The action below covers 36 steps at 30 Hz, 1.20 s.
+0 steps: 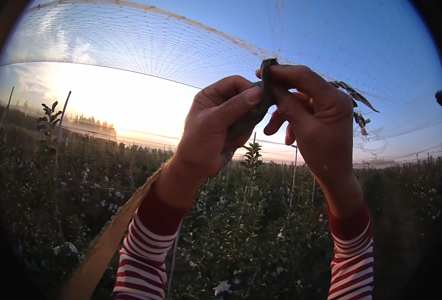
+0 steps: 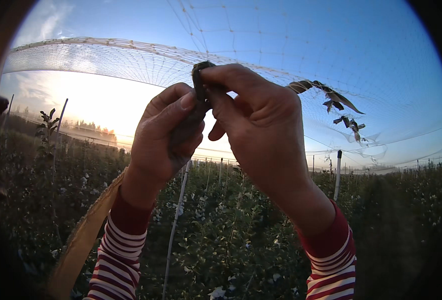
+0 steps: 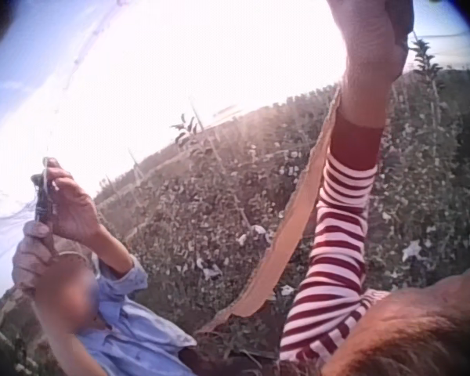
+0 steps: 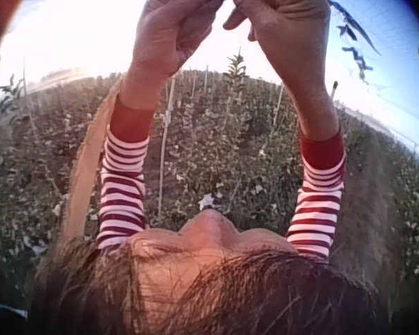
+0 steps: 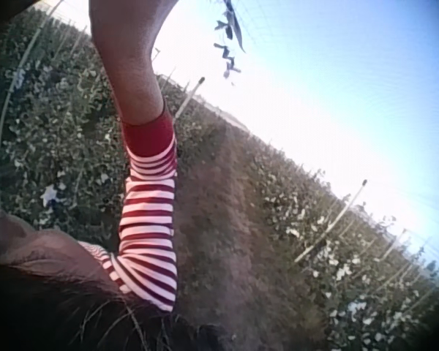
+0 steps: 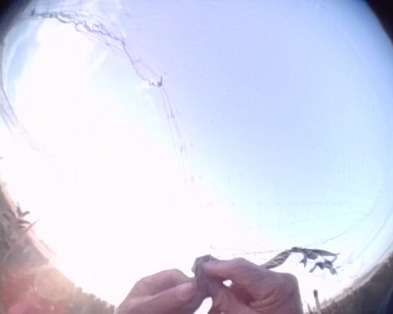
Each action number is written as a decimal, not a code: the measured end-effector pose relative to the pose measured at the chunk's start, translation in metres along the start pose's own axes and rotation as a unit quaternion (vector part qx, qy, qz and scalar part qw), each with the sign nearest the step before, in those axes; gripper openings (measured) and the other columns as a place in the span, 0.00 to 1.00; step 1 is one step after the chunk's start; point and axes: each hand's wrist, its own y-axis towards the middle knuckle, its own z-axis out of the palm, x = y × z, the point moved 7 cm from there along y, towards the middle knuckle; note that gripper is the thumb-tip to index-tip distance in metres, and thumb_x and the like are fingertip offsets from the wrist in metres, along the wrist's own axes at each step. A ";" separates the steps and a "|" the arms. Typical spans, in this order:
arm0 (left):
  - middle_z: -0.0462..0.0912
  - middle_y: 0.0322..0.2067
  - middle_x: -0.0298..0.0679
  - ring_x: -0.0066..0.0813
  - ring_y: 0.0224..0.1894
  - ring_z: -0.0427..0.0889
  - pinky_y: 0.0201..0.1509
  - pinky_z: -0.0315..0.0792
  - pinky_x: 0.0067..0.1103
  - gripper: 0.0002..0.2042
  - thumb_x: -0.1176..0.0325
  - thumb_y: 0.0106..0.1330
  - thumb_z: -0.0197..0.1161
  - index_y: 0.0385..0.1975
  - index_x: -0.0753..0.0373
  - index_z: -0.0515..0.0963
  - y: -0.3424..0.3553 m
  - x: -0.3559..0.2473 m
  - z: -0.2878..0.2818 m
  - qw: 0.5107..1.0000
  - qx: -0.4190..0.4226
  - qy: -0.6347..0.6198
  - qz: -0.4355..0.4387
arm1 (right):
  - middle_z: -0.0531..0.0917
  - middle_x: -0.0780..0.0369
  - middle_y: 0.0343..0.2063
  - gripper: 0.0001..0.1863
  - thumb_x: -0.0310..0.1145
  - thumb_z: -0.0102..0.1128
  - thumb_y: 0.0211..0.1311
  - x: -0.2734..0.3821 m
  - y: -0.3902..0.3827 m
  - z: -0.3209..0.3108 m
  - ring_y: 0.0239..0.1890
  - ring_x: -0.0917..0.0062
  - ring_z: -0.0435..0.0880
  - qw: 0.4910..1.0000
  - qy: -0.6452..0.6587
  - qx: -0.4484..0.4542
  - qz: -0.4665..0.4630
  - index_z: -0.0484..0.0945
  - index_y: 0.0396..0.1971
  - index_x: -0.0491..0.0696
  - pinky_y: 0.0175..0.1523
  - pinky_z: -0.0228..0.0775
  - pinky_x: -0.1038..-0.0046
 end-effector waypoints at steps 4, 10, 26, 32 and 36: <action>0.69 0.16 0.24 0.06 0.11 0.57 0.12 0.48 0.09 0.04 0.70 0.69 0.59 0.34 0.62 0.78 0.005 -0.002 0.002 0.994 0.041 0.013 -0.098 | 0.83 0.69 0.29 0.11 0.23 0.56 0.65 0.006 -0.003 -0.004 0.23 0.89 0.80 0.997 -0.058 0.026 -0.052 0.81 0.46 0.47 0.19 0.63 0.87; 0.69 0.17 0.24 0.07 0.12 0.57 0.12 0.48 0.10 0.05 0.69 0.69 0.59 0.31 0.62 0.76 0.005 -0.003 0.010 0.986 0.084 0.010 -0.144 | 0.78 0.68 0.28 0.05 0.19 0.56 0.63 0.022 -0.004 -0.006 0.26 0.87 0.79 0.966 -0.209 0.034 -0.148 0.77 0.37 0.44 0.22 0.65 0.86; 0.77 0.23 0.29 0.09 0.25 0.68 0.26 0.64 0.13 0.06 0.82 0.63 0.61 0.39 0.67 0.80 -0.012 -0.021 0.063 0.863 -0.047 0.427 0.267 | 0.77 0.56 0.35 0.11 0.18 0.57 0.61 0.037 -0.036 -0.047 0.26 0.81 0.81 0.964 -0.124 -0.103 -0.212 0.74 0.44 0.40 0.25 0.72 0.81; 0.80 0.28 0.31 0.11 0.27 0.72 0.29 0.66 0.13 0.09 0.82 0.64 0.59 0.42 0.67 0.80 -0.012 -0.017 0.061 0.864 -0.038 0.431 0.258 | 0.77 0.61 0.33 0.18 0.23 0.61 0.60 0.043 -0.028 -0.043 0.24 0.84 0.76 0.933 -0.285 0.002 -0.220 0.73 0.50 0.41 0.25 0.66 0.82; 0.80 0.27 0.32 0.12 0.27 0.71 0.29 0.66 0.14 0.08 0.81 0.64 0.60 0.42 0.67 0.80 -0.017 -0.018 0.060 0.826 -0.045 0.492 0.271 | 0.76 0.60 0.31 0.14 0.29 0.64 0.60 0.053 -0.028 -0.043 0.22 0.82 0.75 0.896 -0.335 -0.079 -0.282 0.74 0.42 0.42 0.21 0.63 0.80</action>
